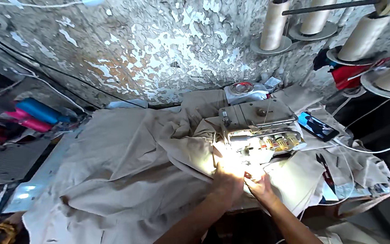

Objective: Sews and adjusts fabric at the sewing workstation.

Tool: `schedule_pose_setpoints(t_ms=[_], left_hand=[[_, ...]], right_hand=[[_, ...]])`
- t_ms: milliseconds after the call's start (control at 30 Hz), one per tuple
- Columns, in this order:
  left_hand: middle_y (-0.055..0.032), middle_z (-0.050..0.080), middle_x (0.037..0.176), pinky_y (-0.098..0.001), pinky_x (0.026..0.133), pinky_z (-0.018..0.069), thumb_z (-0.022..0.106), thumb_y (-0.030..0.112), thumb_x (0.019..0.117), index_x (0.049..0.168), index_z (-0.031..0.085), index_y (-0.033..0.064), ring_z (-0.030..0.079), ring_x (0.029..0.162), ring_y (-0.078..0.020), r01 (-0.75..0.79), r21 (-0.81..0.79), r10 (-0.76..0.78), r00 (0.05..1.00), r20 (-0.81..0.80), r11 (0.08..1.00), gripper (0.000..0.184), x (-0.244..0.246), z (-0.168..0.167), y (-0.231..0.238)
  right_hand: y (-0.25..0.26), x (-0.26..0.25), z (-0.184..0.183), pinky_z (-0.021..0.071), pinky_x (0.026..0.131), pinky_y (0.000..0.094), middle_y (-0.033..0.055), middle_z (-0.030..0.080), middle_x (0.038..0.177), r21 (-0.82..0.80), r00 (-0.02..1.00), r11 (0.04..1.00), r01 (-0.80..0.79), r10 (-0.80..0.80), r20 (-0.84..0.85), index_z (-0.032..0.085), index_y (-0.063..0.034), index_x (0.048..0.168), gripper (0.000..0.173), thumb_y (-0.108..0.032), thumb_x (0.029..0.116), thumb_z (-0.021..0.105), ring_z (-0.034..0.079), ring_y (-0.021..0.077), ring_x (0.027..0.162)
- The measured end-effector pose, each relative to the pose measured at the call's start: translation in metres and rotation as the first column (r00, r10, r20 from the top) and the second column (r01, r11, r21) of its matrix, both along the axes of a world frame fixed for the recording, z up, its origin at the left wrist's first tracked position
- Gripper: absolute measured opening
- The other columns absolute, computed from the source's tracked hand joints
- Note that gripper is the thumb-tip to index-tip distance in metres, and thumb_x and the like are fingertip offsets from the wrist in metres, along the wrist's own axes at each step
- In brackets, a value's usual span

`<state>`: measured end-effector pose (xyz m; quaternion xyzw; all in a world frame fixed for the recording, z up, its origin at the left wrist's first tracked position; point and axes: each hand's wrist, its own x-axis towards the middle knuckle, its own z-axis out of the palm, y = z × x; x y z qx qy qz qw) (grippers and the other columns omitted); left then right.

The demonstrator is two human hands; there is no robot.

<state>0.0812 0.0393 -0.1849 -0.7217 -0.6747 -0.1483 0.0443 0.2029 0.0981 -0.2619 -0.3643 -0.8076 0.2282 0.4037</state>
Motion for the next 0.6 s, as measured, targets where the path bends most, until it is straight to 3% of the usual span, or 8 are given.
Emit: schedule_pose_setpoints(t_ms=[233,367,500,600], left_hand=[[-0.0078,0.073,0.076,-0.0454,0.076,0.0540,0.066,0.022,0.0913,0.080,0.076,0.0108,0.073,0.078,-0.0273,-0.031,0.192,0.043,0.997,-0.056,0.981,0.019,0.000,-0.017,0.000],[-0.0062,0.073,0.079,-0.0466,0.078,0.0525,0.066,0.024,0.0919,0.086,0.080,0.0141,0.071,0.077,-0.0264,-0.027,0.256,0.037,0.999,-0.033,0.966,0.018,-0.008,-0.024,-0.004],[-0.0082,0.076,0.101,-0.0495,0.087,0.0558,0.065,0.026,0.0944,0.093,0.080,0.0144,0.073,0.093,-0.0285,-0.007,0.250,-0.019,0.995,0.100,0.968,0.020,-0.015,-0.021,-0.014],[-0.0141,0.076,0.104,-0.0604,0.103,0.0475,0.063,0.024,0.0966,0.096,0.078,0.0048,0.071,0.107,-0.0356,-0.024,0.215,-0.019,0.980,0.196,0.976,0.025,-0.026,-0.011,-0.017]], right_hand=[[0.002,0.001,0.003,0.0566,0.068,0.0560,0.0237,0.073,0.105,-0.026,0.999,1.000,-0.014,0.015,0.043,0.079,-0.0002,0.095,0.021,-0.011,0.0831,0.066,0.073,0.0394,0.084],[0.001,0.001,0.005,0.0566,0.070,0.0582,0.0243,0.072,0.110,-0.042,0.999,0.999,-0.019,0.021,0.049,0.080,-0.0014,0.101,0.023,-0.011,0.0846,0.067,0.073,0.0413,0.088],[0.004,0.002,0.000,0.0582,0.071,0.0543,0.0182,0.074,0.109,-0.004,0.999,0.999,-0.037,0.037,0.025,0.080,-0.0067,0.106,0.024,-0.016,0.0876,0.069,0.074,0.0359,0.090],[0.001,0.003,-0.001,0.0582,0.073,0.0569,0.0214,0.075,0.105,-0.022,0.998,0.999,-0.027,0.028,0.061,0.079,0.0003,0.101,0.022,-0.015,0.0894,0.069,0.074,0.0385,0.091]])
